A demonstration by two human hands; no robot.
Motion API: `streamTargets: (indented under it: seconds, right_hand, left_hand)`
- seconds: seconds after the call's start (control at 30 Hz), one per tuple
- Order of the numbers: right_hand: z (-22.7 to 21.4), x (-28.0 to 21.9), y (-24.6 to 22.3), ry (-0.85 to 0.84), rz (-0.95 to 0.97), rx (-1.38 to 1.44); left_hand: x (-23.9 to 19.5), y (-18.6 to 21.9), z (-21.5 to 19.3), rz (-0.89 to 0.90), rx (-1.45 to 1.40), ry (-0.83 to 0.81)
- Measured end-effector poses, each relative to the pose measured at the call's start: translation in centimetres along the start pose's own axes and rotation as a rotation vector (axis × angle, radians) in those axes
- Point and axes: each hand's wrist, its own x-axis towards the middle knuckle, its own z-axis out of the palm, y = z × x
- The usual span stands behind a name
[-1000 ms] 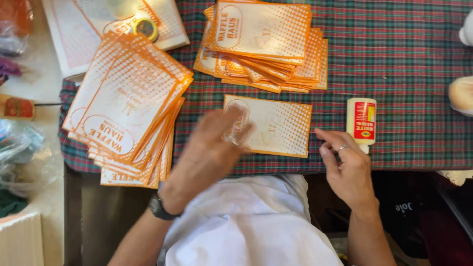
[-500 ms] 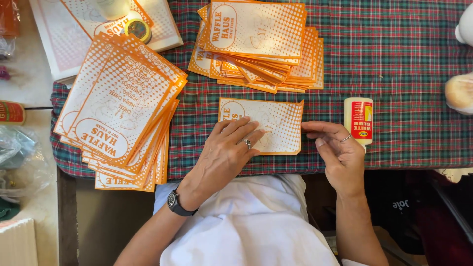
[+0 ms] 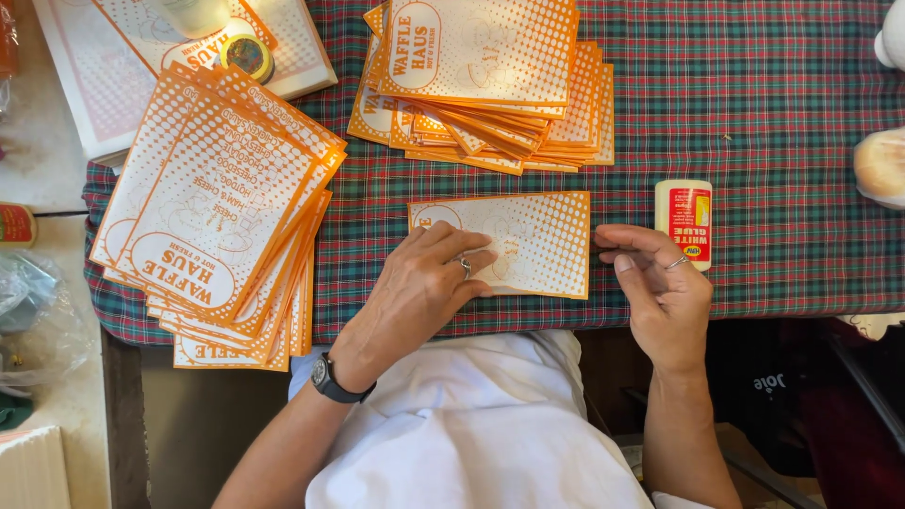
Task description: Applying glue to paper bags and folding them to assemble packaging.
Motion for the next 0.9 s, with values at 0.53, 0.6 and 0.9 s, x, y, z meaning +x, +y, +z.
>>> streamTargets:
  seconds: [0.53,0.6,0.9]
  right_hand:
    - [0.9,0.4,1.2,-0.318,-0.286,-0.563]
    - [1.4,1.0,0.2,-0.258,-0.298,-0.482]
    - [0.1,-1.1,-0.5,-0.110,-0.332,-0.611]
  left_hand:
    - [1.5,6.2,-2.5,0.435,0.110,0.318]
    - [1.4,6.0,2.1,0.397,0.046,0.352]
    - [5.0,2.5,5.0,-0.033,0.137,-0.039]
